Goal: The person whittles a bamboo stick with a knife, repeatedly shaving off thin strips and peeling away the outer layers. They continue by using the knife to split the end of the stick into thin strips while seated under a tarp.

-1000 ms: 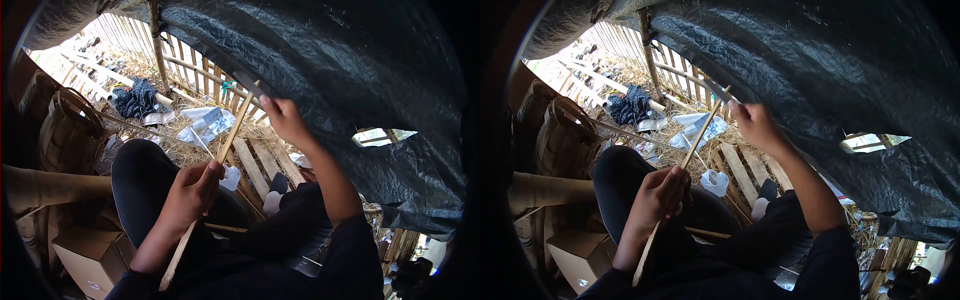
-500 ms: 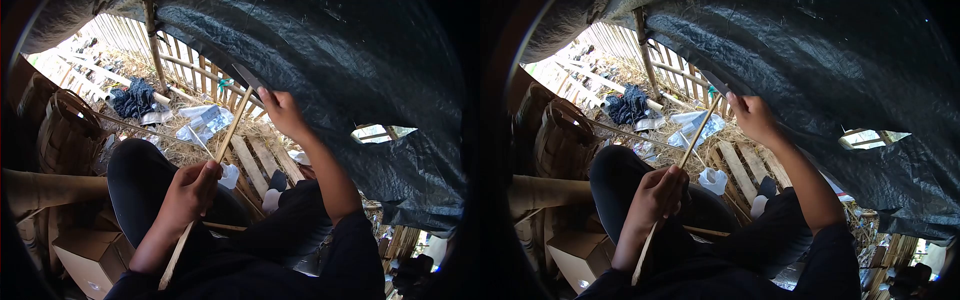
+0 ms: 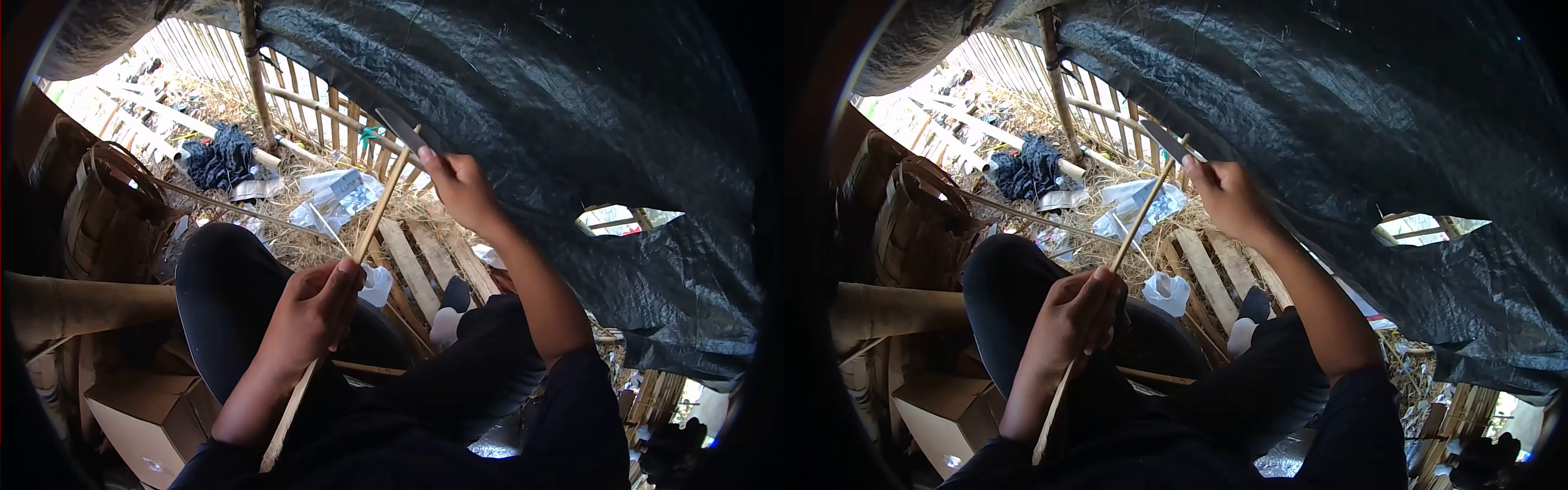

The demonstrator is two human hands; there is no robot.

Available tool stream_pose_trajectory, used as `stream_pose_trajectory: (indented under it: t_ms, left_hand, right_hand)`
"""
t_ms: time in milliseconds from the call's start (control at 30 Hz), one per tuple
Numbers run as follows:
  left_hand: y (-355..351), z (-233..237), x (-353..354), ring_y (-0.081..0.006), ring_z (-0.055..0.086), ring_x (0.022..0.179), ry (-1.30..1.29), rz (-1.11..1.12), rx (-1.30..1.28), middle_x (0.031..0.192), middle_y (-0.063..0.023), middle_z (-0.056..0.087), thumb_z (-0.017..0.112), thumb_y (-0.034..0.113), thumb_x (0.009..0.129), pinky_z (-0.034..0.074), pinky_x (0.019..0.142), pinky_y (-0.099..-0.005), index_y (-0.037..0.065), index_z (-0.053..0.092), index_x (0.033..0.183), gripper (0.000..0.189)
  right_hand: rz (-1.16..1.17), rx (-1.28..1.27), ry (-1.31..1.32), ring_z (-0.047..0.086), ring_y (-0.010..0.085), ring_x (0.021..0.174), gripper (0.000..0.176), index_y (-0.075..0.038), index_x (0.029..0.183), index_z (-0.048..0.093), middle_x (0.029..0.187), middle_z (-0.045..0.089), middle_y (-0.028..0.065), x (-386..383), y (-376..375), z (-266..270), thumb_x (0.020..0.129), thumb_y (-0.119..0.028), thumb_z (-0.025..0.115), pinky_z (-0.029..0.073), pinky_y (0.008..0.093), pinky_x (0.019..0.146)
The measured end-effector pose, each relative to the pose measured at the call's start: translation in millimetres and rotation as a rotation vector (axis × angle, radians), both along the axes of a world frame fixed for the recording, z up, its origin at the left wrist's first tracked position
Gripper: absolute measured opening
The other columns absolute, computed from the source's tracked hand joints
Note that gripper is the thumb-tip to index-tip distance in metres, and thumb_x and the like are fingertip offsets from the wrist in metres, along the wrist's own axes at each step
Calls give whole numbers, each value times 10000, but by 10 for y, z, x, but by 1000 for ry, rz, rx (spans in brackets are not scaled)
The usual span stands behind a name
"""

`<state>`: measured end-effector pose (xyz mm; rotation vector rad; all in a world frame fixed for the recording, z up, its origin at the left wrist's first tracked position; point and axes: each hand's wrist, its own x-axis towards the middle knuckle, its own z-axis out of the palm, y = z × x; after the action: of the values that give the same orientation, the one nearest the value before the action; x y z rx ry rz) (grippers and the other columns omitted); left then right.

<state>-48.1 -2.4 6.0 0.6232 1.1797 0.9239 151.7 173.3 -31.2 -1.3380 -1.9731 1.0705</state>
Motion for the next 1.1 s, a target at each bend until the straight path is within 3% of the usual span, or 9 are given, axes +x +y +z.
stream_pose_trajectory:
  t_ms: [233,333,367,467,567,700,867,1000,1100]
  left_hand:
    - [5,17,47,-43,321,383,-47,30,-20,524,36,425,466,325,1027,280,404,-208,7,569,886,363]
    - [32,15,20,-46,313,377,-43,25,-12,522,35,419,469,333,1025,278,401,-211,7,567,887,367]
    - [40,17,18,-47,330,391,-28,9,-19,528,37,414,456,356,1027,283,397,-212,15,563,883,385]
    - [-2,0,35,-48,347,406,-35,-2,-18,534,37,410,445,378,1029,285,393,-215,24,559,879,402]
    - [9,26,-3,-49,347,407,-51,17,-12,535,33,414,448,378,1027,281,393,-219,22,559,879,401]
    - [9,12,11,-51,342,405,-26,22,-9,537,31,418,452,376,1026,279,393,-219,19,559,880,400]
    - [5,3,-14,-52,341,406,-60,38,-29,536,32,421,453,375,1026,275,393,-215,20,562,878,400]
    - [-11,24,-26,-51,341,407,-109,37,-30,537,37,418,459,381,1023,272,395,-213,27,559,866,400]
    - [-11,68,-54,-51,338,407,-113,72,-49,537,41,413,459,385,1023,272,392,-212,33,555,858,399]
  right_hand:
    - [-49,-49,21,345,35,527,554,-73,590,478,532,380,-77,-11,-14,35,1007,-438,486,301,271,485]
    - [179,26,61,336,37,522,552,-68,590,470,535,369,-88,-129,-222,-4,1005,-431,494,296,283,477]
    - [158,-13,66,356,67,515,571,-57,593,472,509,379,-43,-83,-99,-112,979,-474,517,316,310,479]
    - [-61,-45,29,381,64,543,554,-63,603,498,527,409,-33,34,122,-20,981,-466,515,337,300,511]
    - [153,19,57,341,29,535,527,-68,625,495,566,389,-89,-149,-316,5,1004,-434,494,275,277,467]
    - [21,-92,50,351,27,571,530,-66,615,451,574,384,-82,-75,-33,11,1005,-422,496,297,267,505]
    - [163,25,33,343,28,526,550,-31,635,515,562,404,-75,-145,-369,26,1005,-438,496,303,263,470]
    - [14,-18,45,347,41,524,545,-34,633,508,535,395,-73,-161,-317,115,1000,-437,503,297,280,473]
    - [207,59,36,347,38,515,534,-42,641,515,522,388,-62,-245,-615,62,1002,-435,496,294,279,459]
